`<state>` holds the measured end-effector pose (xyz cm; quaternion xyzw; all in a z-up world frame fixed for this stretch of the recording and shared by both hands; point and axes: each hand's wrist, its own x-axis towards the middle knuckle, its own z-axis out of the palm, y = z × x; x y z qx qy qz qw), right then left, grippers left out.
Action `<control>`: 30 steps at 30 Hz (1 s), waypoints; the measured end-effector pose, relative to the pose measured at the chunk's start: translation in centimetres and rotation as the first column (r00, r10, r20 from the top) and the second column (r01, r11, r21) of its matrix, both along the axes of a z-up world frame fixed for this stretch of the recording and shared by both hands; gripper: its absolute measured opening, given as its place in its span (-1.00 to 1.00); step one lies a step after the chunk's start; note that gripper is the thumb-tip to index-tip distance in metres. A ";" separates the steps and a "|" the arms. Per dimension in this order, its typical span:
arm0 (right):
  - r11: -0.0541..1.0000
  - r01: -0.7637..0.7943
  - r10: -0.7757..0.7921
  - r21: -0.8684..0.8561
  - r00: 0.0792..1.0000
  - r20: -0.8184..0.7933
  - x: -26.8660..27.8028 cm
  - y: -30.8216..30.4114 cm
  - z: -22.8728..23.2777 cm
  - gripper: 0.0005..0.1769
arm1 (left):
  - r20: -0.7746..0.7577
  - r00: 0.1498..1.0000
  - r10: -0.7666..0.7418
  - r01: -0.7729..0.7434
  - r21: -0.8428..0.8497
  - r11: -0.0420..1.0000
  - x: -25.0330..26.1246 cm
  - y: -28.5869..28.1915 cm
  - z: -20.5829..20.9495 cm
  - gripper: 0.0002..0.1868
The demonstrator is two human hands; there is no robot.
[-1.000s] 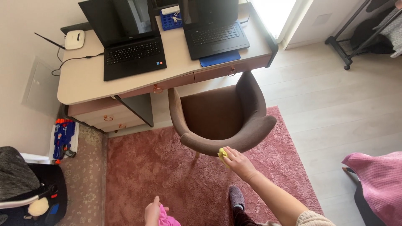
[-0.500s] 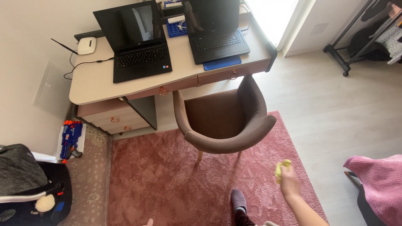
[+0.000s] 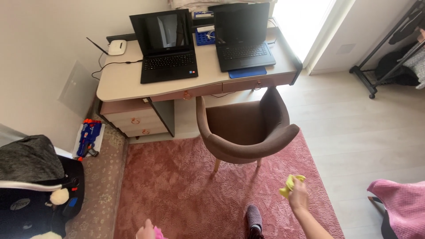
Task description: Cleaning a laptop, router, and desk surface with a cloth, then moving to clean a chair.
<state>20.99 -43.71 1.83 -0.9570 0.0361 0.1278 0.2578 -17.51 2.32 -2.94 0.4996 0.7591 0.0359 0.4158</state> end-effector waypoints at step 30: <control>0.126 -0.892 0.953 0.434 0.230 0.196 -24.0 33.1 13.9 -0.58 | 0.450 0.759 0.470 -0.629 0.319 0.709 0.1 -10.7 26.5 -0.46</control>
